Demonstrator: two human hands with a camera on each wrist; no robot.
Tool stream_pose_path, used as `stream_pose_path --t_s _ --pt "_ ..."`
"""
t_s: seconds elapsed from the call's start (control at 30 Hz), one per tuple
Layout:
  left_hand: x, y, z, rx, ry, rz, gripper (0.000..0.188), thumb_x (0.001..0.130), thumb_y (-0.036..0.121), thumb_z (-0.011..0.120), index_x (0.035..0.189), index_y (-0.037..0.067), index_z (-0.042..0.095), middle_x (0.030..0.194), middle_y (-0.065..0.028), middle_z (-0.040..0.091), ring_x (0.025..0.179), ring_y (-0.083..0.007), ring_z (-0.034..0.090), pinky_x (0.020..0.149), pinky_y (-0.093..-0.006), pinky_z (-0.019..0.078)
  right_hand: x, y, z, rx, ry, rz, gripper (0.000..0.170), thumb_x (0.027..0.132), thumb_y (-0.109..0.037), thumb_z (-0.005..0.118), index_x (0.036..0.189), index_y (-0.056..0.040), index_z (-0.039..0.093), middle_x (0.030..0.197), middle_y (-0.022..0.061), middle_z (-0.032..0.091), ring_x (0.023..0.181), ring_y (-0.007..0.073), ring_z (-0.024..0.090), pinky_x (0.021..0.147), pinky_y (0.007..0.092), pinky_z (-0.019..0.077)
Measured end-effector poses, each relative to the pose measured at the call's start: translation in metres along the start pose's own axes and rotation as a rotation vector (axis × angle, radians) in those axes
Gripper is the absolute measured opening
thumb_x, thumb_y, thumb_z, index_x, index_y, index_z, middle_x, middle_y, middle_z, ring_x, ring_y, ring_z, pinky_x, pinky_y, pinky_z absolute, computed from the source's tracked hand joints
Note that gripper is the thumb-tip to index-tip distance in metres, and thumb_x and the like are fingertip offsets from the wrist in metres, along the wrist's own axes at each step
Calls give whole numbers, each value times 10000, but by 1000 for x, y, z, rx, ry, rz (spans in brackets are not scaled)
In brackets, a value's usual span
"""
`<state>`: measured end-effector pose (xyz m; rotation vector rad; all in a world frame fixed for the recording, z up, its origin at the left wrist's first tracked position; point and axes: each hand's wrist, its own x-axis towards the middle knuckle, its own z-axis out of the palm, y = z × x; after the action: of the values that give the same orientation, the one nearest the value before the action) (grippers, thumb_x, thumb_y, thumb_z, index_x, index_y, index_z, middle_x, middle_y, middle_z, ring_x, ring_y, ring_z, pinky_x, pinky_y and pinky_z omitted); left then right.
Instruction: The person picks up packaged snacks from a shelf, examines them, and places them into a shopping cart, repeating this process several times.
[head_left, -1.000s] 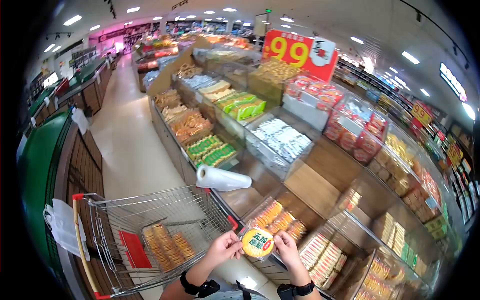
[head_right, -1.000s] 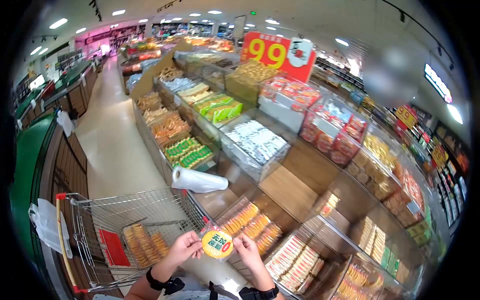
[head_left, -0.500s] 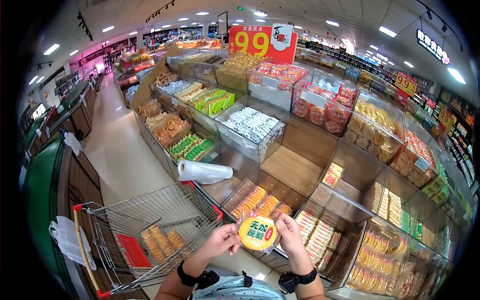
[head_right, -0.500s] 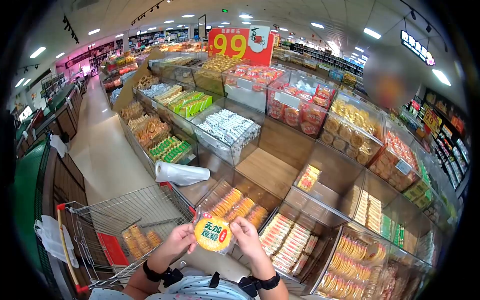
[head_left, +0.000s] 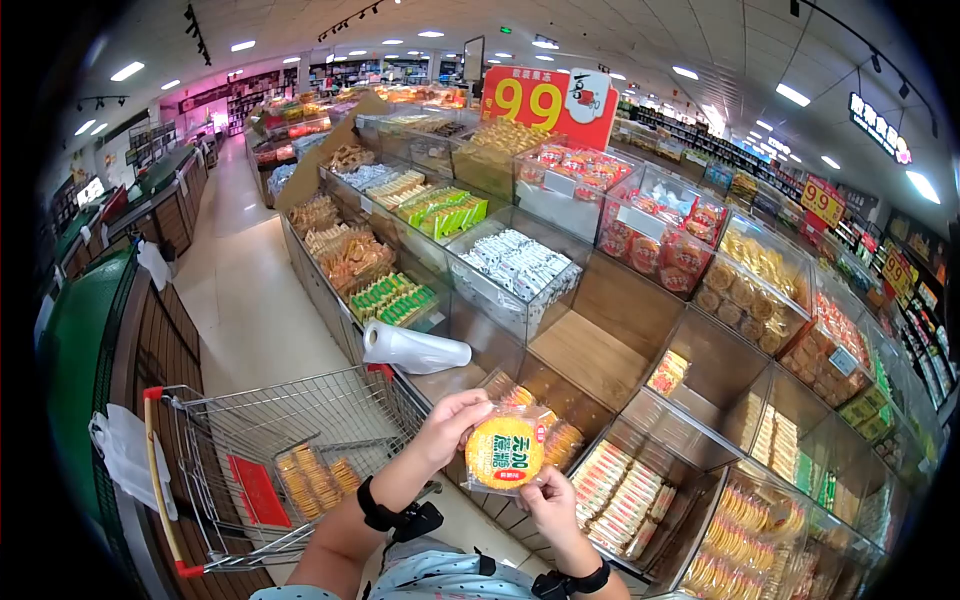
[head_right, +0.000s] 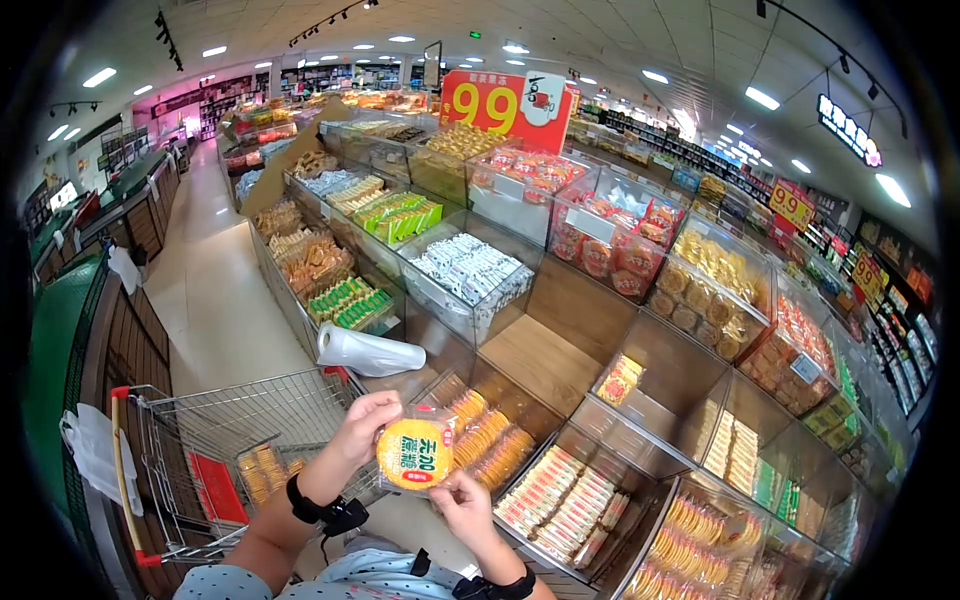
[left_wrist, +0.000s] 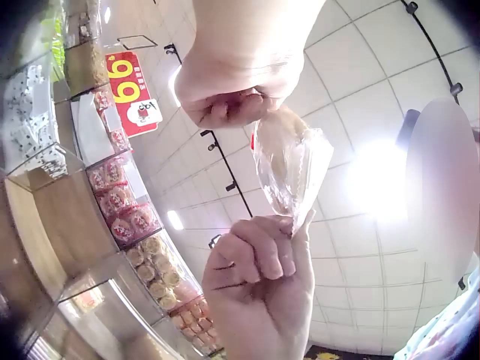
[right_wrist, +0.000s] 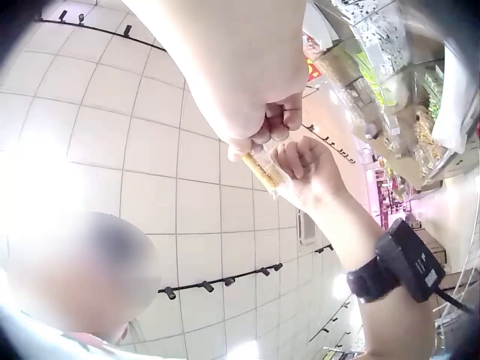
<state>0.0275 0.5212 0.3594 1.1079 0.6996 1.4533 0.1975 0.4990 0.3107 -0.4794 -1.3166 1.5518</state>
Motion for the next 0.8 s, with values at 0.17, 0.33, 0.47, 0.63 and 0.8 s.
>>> stream_pose_path --t_s 0.17,0.33,0.47,0.63,0.8 --pt "3 0 3 -60 -6 -39 152 789 186 454 664 100 446 518 82 371 401 20 301 344 -135 204 1 -5 5 1 20 3 115 771 -58 487 687 -32 412 574 5 441 488 55 396 446 183 328" --pt "1 -5 11 -199 40 -79 155 781 169 458 649 94 424 564 60 391 490 -7 373 432 -149 301 -3 -2 1 -9 26 9 118 778 -73 483 694 -30 411 577 11 440 486 58 393 441 187 326" --pt "-3 -10 17 -253 118 -120 187 777 160 449 614 100 380 553 55 355 490 -22 360 448 -163 315 -7 -1 0 22 30 13 122 781 -80 482 696 -32 408 571 8 434 474 57 386 432 186 322" --pt "-9 -25 11 -370 20 -70 97 784 151 453 779 56 474 684 22 483 623 -39 480 546 -171 398 -14 0 -6 -3 14 36 115 787 -74 468 699 -37 403 561 3 425 468 53 377 413 184 313" --pt "-8 -26 19 -389 49 -90 88 784 145 448 774 60 470 655 30 458 600 -33 459 538 -174 388 -14 -1 -10 -73 14 13 99 783 -81 476 712 -33 426 561 -12 420 468 45 372 411 184 312"
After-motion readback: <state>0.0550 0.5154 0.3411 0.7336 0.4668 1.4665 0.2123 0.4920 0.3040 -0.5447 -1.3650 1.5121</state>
